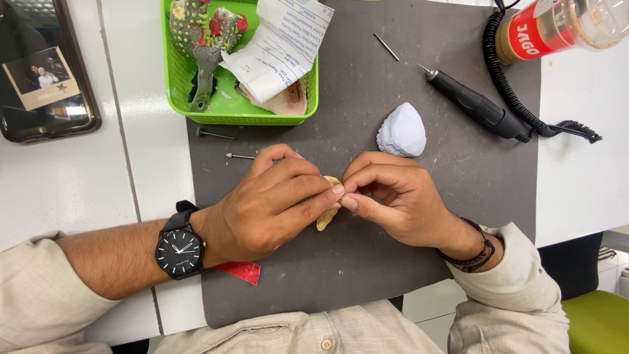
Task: The person holds a yellow acrylic denture in one hand and uses a rotary grinding tool to grind and smooth its surface, periodically repositioning the denture and checking it by hand. They set the tool down and continue hand-finishing the denture at the bench.
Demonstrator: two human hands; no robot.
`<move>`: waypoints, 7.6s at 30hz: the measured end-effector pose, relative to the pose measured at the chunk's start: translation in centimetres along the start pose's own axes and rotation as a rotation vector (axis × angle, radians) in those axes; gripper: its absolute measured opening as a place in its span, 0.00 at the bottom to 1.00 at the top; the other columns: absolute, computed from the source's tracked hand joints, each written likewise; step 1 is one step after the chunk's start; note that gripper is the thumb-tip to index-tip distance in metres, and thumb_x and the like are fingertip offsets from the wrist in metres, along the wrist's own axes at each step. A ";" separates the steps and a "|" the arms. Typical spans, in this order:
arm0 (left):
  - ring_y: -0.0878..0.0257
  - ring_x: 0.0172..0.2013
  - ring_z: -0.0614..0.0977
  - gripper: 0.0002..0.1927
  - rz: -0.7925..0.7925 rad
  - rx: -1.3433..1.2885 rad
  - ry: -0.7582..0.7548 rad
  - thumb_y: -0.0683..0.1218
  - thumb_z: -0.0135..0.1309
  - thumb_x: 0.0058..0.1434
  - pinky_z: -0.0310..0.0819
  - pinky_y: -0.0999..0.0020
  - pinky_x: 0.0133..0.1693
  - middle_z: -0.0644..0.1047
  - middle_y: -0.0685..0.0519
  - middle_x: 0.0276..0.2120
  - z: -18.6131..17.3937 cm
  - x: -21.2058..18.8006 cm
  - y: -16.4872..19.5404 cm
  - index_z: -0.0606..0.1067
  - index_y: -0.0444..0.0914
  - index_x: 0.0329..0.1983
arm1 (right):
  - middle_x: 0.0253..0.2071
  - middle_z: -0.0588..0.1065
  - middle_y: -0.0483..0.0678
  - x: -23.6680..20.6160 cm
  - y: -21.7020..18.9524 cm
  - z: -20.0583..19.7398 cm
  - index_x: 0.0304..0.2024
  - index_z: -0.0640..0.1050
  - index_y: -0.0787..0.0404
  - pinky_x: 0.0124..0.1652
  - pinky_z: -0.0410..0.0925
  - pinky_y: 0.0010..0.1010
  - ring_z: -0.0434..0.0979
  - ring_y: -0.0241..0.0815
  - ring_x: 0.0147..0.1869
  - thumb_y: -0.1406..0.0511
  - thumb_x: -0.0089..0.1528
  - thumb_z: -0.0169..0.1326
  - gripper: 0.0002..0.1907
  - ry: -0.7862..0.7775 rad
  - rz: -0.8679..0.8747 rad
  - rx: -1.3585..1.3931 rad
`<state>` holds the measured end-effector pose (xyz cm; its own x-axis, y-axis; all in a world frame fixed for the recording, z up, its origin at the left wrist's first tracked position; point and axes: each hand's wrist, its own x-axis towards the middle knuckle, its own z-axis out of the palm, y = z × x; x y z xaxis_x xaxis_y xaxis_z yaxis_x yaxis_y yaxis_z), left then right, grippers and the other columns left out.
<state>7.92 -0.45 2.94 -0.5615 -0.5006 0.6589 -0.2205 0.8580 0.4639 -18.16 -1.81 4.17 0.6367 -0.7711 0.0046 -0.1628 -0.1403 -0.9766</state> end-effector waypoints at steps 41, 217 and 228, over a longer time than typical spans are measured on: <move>0.59 0.47 0.83 0.15 0.141 0.049 0.100 0.42 0.63 0.65 0.59 0.63 0.44 0.81 0.50 0.46 0.6 -1.5 0.8 0.80 0.32 0.53 | 0.16 0.64 0.44 0.8 -2.2 1.3 0.19 0.69 0.58 0.22 0.57 0.34 0.65 0.43 0.19 0.42 0.46 0.73 0.34 0.137 -0.436 -0.897; 0.63 0.44 0.84 0.13 0.051 0.024 0.183 0.42 0.71 0.65 0.56 0.62 0.48 0.81 0.56 0.41 1.5 -0.7 1.2 0.80 0.36 0.49 | 0.22 0.73 0.44 -0.6 -4.0 -0.5 0.36 0.81 0.61 0.27 0.63 0.27 0.73 0.36 0.23 0.71 0.54 0.68 0.09 0.125 -0.432 -0.630; 0.62 0.44 0.81 0.12 -0.116 -0.089 0.129 0.42 0.69 0.63 0.61 0.61 0.50 0.80 0.54 0.42 1.3 -0.1 1.5 0.80 0.36 0.47 | 0.19 0.65 0.41 0.3 -4.0 -0.9 0.45 0.82 0.63 0.25 0.56 0.32 0.66 0.36 0.22 0.71 0.53 0.71 0.17 0.005 -0.659 -0.750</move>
<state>6.64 1.03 2.80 -0.4282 -0.6111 0.6657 -0.2035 0.7830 0.5878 -17.97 -2.01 8.23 0.7684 -0.4004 0.4993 -0.2128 -0.8956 -0.3906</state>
